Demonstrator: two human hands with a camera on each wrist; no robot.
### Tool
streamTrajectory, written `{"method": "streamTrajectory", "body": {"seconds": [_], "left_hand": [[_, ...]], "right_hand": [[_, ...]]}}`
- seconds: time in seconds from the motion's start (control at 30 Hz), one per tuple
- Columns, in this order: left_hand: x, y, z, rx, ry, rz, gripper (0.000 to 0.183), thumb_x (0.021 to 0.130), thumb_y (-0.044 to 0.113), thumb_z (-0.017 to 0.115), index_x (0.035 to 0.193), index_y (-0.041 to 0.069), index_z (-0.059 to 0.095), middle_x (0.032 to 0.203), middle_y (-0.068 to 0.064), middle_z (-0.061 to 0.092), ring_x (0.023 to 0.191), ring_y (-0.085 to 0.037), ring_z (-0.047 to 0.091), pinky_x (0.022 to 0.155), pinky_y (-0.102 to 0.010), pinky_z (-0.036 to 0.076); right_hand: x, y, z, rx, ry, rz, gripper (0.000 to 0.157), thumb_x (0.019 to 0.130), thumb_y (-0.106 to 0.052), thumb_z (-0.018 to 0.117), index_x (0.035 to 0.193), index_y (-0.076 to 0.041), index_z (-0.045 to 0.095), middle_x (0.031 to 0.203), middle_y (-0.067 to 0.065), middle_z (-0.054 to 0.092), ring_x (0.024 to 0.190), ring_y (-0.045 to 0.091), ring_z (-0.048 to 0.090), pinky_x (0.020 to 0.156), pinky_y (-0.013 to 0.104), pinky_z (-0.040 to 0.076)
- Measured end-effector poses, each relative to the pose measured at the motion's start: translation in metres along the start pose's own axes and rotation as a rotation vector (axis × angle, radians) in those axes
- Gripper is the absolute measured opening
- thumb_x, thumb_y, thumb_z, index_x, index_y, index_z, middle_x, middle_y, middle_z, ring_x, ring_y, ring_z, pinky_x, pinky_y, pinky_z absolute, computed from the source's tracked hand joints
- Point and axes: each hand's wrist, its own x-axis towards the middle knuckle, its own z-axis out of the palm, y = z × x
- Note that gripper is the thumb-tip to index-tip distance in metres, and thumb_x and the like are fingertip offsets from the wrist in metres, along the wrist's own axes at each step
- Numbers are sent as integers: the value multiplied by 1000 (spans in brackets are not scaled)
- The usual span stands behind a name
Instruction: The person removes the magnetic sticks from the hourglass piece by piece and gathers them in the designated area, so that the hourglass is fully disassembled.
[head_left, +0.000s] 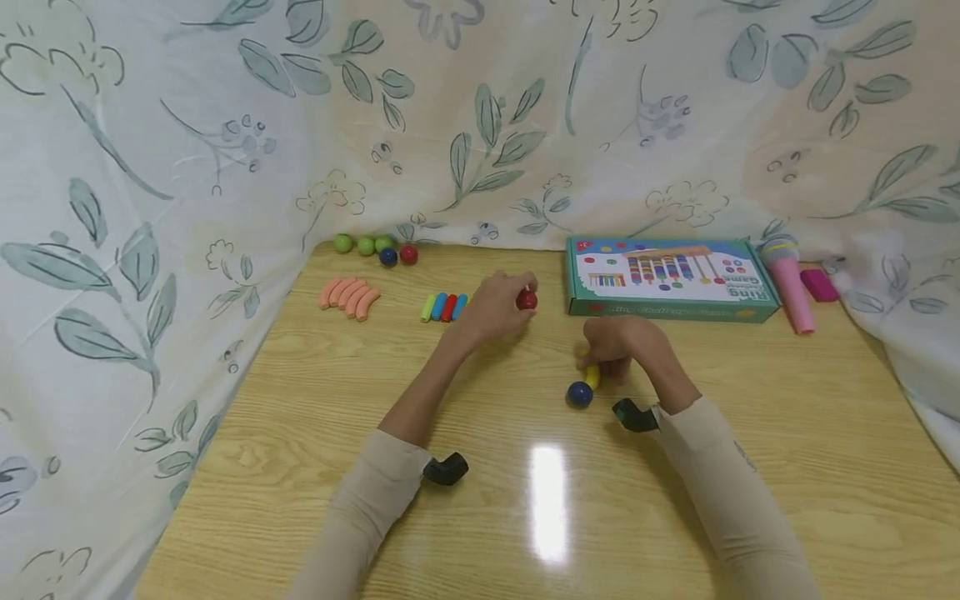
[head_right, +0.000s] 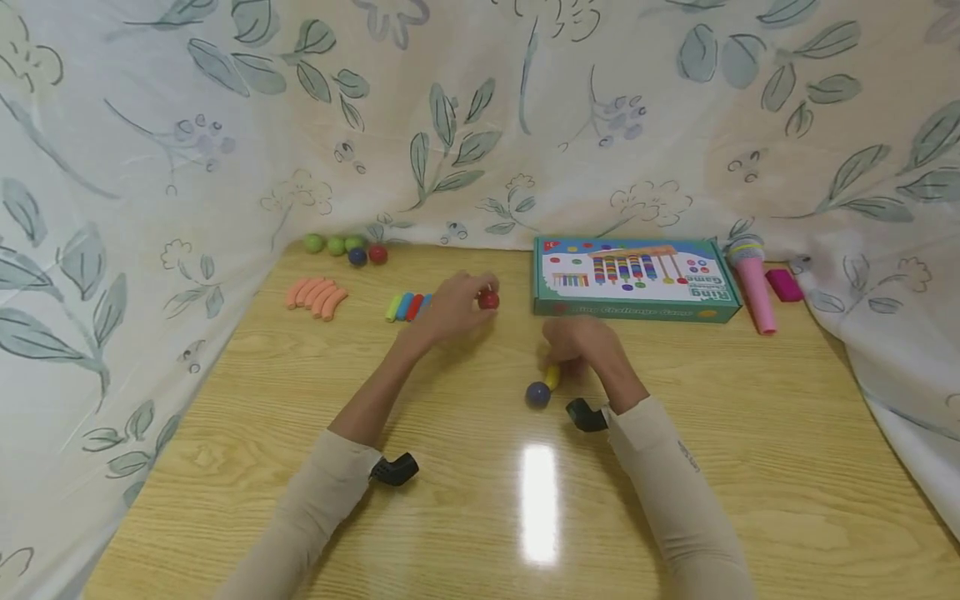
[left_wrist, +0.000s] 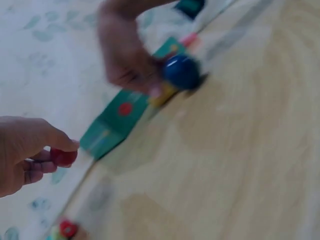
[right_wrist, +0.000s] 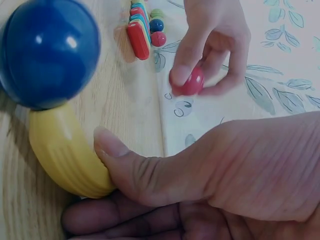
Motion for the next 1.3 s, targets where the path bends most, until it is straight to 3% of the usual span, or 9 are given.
{"method": "streamTrajectory", "body": {"seconds": [0.3, 0.43, 0.6, 0.73, 0.93, 1.3], "left_hand": [[3, -67, -43, -43, 144, -112, 45, 95, 8, 67, 139, 3, 59, 127, -19, 69, 109, -32, 67, 95, -42, 58], [9, -95, -52, -3, 195, -158, 40, 94, 6, 70, 132, -2, 62, 129, -24, 65, 112, -37, 66, 95, -46, 59], [20, -119, -59, 87, 233, -157, 33, 92, 5, 73, 123, -5, 66, 129, -24, 68, 116, -40, 67, 100, -51, 56], [24, -134, -61, 183, 242, -191, 34, 91, 8, 77, 122, 0, 67, 129, -19, 72, 121, -42, 65, 106, -61, 47], [20, -151, -60, 239, 196, -265, 31, 94, 12, 77, 121, 2, 66, 131, -21, 71, 127, -42, 61, 114, -69, 36], [17, -149, -62, 223, 166, -270, 35, 95, 11, 77, 126, 3, 66, 132, -21, 70, 131, -41, 58, 115, -65, 33]], "right_hand": [[-4, 3, 2, 18, 14, -20, 35, 106, -28, 63, 87, 0, 71, 77, 15, 77, 62, 20, 76, 68, 31, 63], [-4, 5, 2, 16, 24, -10, 33, 106, -27, 63, 87, -1, 70, 76, 14, 77, 63, 20, 76, 69, 31, 63], [-5, 6, 2, 28, 30, -12, 34, 106, -27, 63, 86, 0, 70, 76, 15, 77, 62, 21, 76, 68, 31, 63], [-5, 5, 3, 16, 34, -22, 34, 106, -28, 63, 87, 0, 69, 75, 14, 76, 61, 20, 75, 68, 30, 62], [-6, 3, 4, 0, 37, -41, 36, 106, -29, 62, 84, -1, 71, 73, 12, 75, 58, 17, 73, 64, 28, 60], [-7, 11, 2, -3, 51, -58, 39, 108, -37, 58, 89, -4, 66, 72, 6, 64, 59, 19, 72, 61, 24, 52]]}}
